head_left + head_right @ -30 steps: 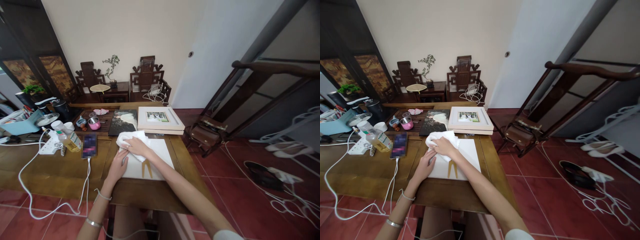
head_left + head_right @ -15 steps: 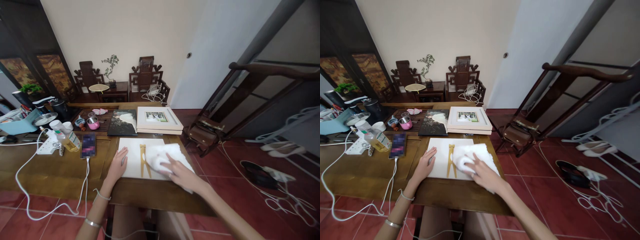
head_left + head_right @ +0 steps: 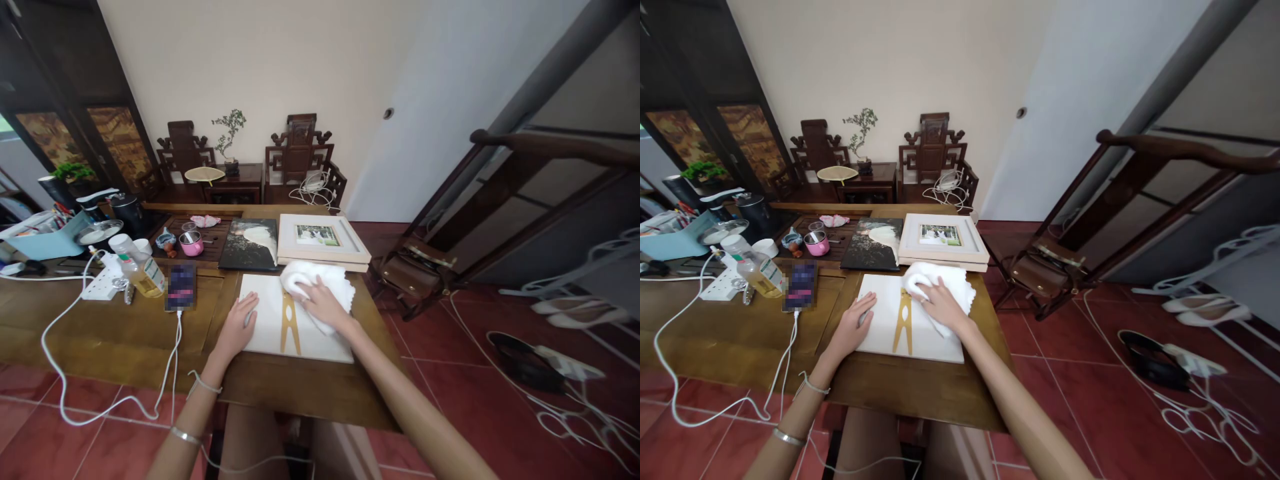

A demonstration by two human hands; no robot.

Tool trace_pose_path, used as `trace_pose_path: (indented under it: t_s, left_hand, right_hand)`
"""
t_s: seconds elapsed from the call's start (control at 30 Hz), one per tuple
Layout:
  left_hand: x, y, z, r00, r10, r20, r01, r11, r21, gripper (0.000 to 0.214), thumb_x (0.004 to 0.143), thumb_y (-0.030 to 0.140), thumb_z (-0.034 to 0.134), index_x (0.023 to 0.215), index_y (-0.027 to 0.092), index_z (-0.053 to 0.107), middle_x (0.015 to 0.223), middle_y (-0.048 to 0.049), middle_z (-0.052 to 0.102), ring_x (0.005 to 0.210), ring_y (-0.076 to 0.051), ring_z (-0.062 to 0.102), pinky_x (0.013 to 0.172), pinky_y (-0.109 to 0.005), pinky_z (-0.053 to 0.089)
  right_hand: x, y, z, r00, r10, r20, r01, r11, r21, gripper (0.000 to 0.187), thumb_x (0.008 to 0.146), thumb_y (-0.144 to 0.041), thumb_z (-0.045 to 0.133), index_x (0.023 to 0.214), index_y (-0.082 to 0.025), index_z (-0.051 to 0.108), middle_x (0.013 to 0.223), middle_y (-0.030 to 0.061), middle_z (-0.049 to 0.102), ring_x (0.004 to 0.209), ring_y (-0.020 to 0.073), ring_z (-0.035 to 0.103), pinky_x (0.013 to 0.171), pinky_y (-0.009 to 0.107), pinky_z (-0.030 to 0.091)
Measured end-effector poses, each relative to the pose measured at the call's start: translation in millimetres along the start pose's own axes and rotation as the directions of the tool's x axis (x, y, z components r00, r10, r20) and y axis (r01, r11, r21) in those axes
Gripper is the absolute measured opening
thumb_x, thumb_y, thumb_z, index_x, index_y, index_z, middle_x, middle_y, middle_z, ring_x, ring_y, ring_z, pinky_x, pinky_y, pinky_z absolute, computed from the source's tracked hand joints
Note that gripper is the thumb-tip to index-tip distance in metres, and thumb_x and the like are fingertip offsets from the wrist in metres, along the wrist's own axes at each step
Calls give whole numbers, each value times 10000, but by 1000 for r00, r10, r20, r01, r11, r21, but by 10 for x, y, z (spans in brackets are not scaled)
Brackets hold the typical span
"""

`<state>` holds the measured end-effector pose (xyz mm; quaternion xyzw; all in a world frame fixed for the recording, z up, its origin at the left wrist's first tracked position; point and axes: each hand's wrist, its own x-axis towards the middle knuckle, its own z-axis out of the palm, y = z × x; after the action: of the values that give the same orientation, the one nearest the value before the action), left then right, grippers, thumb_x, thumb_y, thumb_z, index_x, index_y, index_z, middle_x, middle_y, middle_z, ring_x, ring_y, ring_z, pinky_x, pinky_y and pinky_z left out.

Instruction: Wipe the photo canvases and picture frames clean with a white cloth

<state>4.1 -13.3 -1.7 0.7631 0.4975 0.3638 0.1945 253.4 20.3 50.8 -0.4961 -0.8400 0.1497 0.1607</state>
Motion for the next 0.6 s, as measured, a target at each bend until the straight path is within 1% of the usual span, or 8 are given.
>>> trace_pose_path:
  t_s: [0.07, 0.13, 0.2, 0.3, 0.37, 0.43, 0.5, 0.6]
  left_hand:
    - [-3, -10, 4, 1000, 4, -5, -4, 1000, 2, 375, 867, 189, 430, 1212, 205, 577, 1311, -92, 558, 1279, -206, 457, 1114, -496, 269]
    - [-6, -12, 5, 1000, 4, -1, -4, 1000, 4, 379, 871, 190, 425, 1221, 196, 570, 1319, -95, 551, 1284, -205, 451, 1115, -494, 268]
    - [-6, -5, 1, 1000, -2, 8, 2, 1000, 3, 379, 874, 189, 420, 1222, 183, 569, 1324, -102, 546, 1286, -205, 449, 1115, -489, 271]
    - [-6, 14, -7, 1000, -9, 9, 9, 1000, -6, 376, 872, 189, 426, 1218, 182, 574, 1324, -105, 545, 1284, -207, 451, 1117, -488, 268]
    - [-7, 25, -13, 1000, -7, 11, 7, 1000, -9, 377, 872, 188, 428, 1220, 193, 573, 1324, -98, 546, 1286, -205, 448, 1118, -491, 266]
    - [-8, 29, -16, 1000, -2, 14, 2, 1000, -6, 379, 874, 188, 425, 1224, 197, 569, 1325, -94, 546, 1290, -202, 444, 1118, -493, 264]
    - [-9, 27, -16, 1000, 1, 16, -1, 1000, 0, 381, 876, 190, 422, 1228, 196, 566, 1327, -94, 543, 1292, -200, 441, 1119, -492, 261]
    - [-8, 16, -12, 1000, 1, 13, -1, 1000, 3, 380, 877, 192, 420, 1228, 194, 565, 1329, -96, 542, 1292, -199, 440, 1121, -487, 259]
  right_hand:
    - [100, -106, 113, 998, -54, -43, 52, 997, -49, 355, 940, -265, 337, 1152, -172, 606, 1293, 93, 562, 1327, 281, 340, 1101, 562, 144]
    - [29, -239, 189, 992, -119, -44, 116, 990, -77, 339, 914, -226, 379, 1150, -156, 611, 1316, 117, 539, 1373, 276, 241, 1102, 575, 124]
    - [-181, -386, 218, 980, -197, -11, 196, 978, -67, 338, 864, -176, 432, 1143, -147, 621, 1361, 136, 492, 1389, 270, 191, 1113, 568, 102]
    - [-612, -602, 179, 950, -299, 89, 299, 954, 16, 371, 775, -103, 477, 1099, -160, 647, 1427, 133, 410, 1396, 260, 167, 1126, 560, 84]
    - [-865, -702, 120, 922, -355, 156, 344, 934, 94, 366, 760, -99, 491, 1077, -179, 656, 1427, 119, 411, 1389, 249, 198, 1135, 550, 71]
    - [-1015, -727, 49, 891, -402, 214, 371, 913, 169, 335, 779, -118, 503, 1064, -198, 659, 1404, 103, 447, 1372, 235, 252, 1146, 522, 67]
    - [-1034, -661, -23, 880, -396, 261, 344, 912, 223, 276, 829, -173, 504, 1050, -211, 664, 1360, 92, 503, 1355, 230, 295, 1145, 485, 138]
    - [-818, -447, -103, 934, -236, 267, 180, 959, 217, 283, 911, -340, 451, 1042, -206, 663, 1278, 95, 576, 1330, 263, 343, 1053, 434, 343]
